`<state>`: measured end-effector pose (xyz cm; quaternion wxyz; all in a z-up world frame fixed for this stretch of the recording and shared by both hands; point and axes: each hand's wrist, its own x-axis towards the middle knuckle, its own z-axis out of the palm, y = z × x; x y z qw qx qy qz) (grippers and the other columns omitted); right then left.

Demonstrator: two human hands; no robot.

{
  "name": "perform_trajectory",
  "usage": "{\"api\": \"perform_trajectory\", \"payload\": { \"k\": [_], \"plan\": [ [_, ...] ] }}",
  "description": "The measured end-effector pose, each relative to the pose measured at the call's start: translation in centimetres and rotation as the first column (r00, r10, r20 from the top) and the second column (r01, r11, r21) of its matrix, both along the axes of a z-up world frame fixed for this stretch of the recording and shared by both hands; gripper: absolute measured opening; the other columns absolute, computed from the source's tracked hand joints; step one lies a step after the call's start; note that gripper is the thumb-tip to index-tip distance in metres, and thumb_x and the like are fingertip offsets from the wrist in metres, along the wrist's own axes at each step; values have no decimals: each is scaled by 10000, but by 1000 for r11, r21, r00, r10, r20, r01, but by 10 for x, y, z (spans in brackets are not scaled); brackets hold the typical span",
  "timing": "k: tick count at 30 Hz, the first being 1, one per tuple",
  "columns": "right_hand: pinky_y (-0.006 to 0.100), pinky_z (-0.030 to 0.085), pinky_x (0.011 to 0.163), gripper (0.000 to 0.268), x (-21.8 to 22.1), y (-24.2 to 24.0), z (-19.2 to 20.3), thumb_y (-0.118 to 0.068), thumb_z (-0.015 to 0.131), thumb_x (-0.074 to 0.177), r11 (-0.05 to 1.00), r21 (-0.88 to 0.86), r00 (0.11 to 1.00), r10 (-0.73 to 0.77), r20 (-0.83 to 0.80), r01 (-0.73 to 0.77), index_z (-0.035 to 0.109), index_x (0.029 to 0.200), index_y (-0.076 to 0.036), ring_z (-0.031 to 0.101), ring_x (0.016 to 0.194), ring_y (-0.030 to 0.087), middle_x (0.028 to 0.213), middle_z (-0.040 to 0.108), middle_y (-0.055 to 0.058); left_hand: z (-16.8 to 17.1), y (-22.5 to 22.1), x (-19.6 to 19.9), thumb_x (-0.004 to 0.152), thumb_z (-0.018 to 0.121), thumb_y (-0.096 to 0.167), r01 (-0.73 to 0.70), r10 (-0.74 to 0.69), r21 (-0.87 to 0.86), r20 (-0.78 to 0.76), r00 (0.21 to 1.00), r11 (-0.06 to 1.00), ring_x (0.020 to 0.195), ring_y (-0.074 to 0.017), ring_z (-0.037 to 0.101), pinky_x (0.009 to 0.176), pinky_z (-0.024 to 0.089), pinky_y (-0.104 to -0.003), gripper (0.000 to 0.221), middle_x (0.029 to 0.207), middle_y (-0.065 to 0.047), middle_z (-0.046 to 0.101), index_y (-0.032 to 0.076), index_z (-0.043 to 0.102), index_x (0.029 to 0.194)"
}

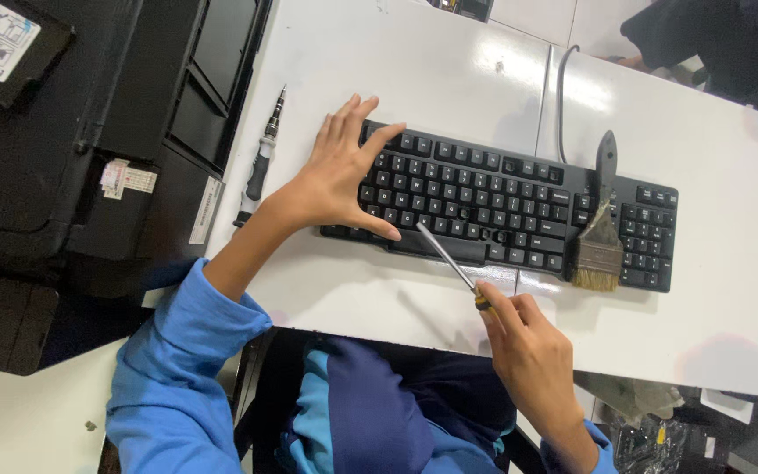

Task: The person removes individual keycaps from a black keyboard using a screwdriver and their fingers, then brushes the keycaps and the keyboard surface with a brush. The person repeats this process for several keys.

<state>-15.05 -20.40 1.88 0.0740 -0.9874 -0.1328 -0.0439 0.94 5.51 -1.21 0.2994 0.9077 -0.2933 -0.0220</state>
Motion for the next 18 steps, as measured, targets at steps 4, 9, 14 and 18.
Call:
{"api": "perform_trajectory", "payload": {
  "k": [4, 9, 14, 18],
  "plan": [
    [346, 435, 398, 404, 0, -1, -2, -253, 572, 828, 995, -102, 1000, 11, -10, -12, 486, 1220, -298, 491, 497, 187, 816, 494, -20, -1, -2, -1, 458, 763, 686, 1, -1, 24, -12, 1000, 1000, 1305, -388, 26, 1003, 61, -619, 1146, 1377, -212, 126, 148, 265, 1339],
    [326, 477, 426, 553, 1, 0, 8, -188, 608, 796, 983, -136, 992, 113, -61, -120, 412, 1293, -329, 501, 488, 165, 823, 483, -10, -3, -4, -2, 447, 797, 645, -12, 11, 49, 5, 1000, 999, 1299, -360, 47, 1003, 60, -617, 1151, 1367, -191, 164, 152, 261, 1338],
    [342, 434, 359, 502, 3, 8, 25, -243, 549, 835, 968, -209, 988, 120, -94, -137, 392, 1305, -320, 423, 401, 201, 693, 414, 8, -4, -4, -2, 455, 784, 653, -16, 15, 50, 8, 1000, 999, 1302, -348, 54, 999, 63, -620, 1143, 1373, -181, 170, 167, 255, 1344],
    [421, 424, 294, 497, 6, 15, 34, -273, 521, 822, 938, -322, 987, 89, -136, -129, 392, 1298, -331, 488, 365, 277, 658, 421, 40, -1, -2, -2, 482, 727, 702, -1, 1, 0, -4, 1000, 1000, 1299, -358, 85, 1000, 56, -613, 1103, 1369, -190, 205, 158, 287, 1334]
  ]
}}
